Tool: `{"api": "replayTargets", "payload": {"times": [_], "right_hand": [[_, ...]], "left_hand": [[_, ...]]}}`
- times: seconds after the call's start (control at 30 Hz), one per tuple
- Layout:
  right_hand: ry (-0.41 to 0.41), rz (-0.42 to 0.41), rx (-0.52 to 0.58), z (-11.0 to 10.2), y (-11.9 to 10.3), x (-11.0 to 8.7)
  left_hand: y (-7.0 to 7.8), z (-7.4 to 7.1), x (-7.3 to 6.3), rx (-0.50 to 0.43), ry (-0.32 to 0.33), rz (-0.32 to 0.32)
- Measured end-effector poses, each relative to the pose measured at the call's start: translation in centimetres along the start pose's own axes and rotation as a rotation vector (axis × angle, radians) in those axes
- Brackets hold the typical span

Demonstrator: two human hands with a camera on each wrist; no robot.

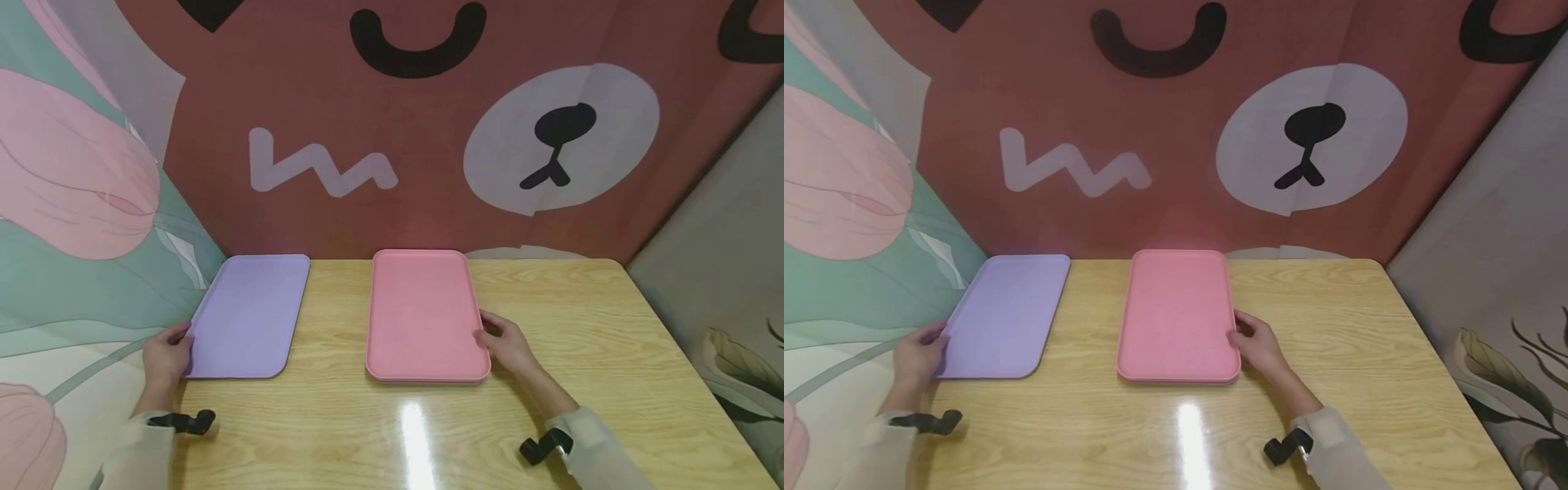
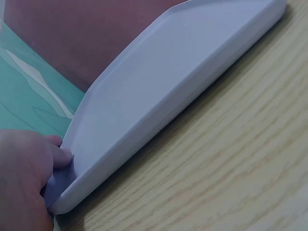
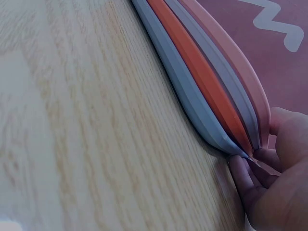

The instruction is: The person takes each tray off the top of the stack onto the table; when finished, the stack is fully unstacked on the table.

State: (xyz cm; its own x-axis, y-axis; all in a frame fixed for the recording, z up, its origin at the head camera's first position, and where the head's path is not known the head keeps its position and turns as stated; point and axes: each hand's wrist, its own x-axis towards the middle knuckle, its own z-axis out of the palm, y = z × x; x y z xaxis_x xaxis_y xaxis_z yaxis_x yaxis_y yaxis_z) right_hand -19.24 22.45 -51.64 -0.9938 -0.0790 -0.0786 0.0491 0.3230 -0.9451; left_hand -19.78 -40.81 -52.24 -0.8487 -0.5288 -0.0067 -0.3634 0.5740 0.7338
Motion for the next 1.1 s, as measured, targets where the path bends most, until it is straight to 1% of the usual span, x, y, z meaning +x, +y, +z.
{"api": "replayTargets", "payload": {"times": [0.07,0.13,0.2,0.37,0.5,0.6,0.77,0.9,1.03,1.1], "right_hand": [[0.003,0.003,-0.003,0.1,0.0,0.0],[0.013,-0.004,-0.005,0.2,0.9,0.3],[0.019,-0.005,-0.001,0.2,1.0,0.3],[0.025,-0.009,0.004,0.4,1.1,0.4],[0.030,-0.007,-0.001,0.5,1.1,0.4],[0.030,-0.012,0.010,0.5,1.0,0.4],[0.020,-0.022,0.010,0.4,0.9,0.3],[0.023,-0.021,0.000,0.4,0.8,0.3],[0.034,-0.021,0.003,0.3,0.8,0.3],[0.033,-0.027,-0.001,0.2,0.8,0.3]], "left_hand": [[0.0,0.0,-0.1,0.004,0.007,0.004],[0.1,0.0,-0.3,0.008,0.007,0.009],[0.2,0.0,-0.4,0.017,0.009,0.016],[0.4,-0.1,-0.5,0.014,-0.027,-0.007],[0.6,-0.2,-0.6,-0.015,-0.055,-0.032],[0.7,-0.2,-0.7,-0.023,-0.051,-0.027],[0.8,-0.4,-0.9,-0.024,-0.024,-0.014],[1.6,-0.9,-1.2,-0.038,0.015,0.047],[3.2,-1.4,-1.8,-0.058,0.058,0.130],[4.1,-1.4,-2.2,-0.083,0.063,0.164]]}}
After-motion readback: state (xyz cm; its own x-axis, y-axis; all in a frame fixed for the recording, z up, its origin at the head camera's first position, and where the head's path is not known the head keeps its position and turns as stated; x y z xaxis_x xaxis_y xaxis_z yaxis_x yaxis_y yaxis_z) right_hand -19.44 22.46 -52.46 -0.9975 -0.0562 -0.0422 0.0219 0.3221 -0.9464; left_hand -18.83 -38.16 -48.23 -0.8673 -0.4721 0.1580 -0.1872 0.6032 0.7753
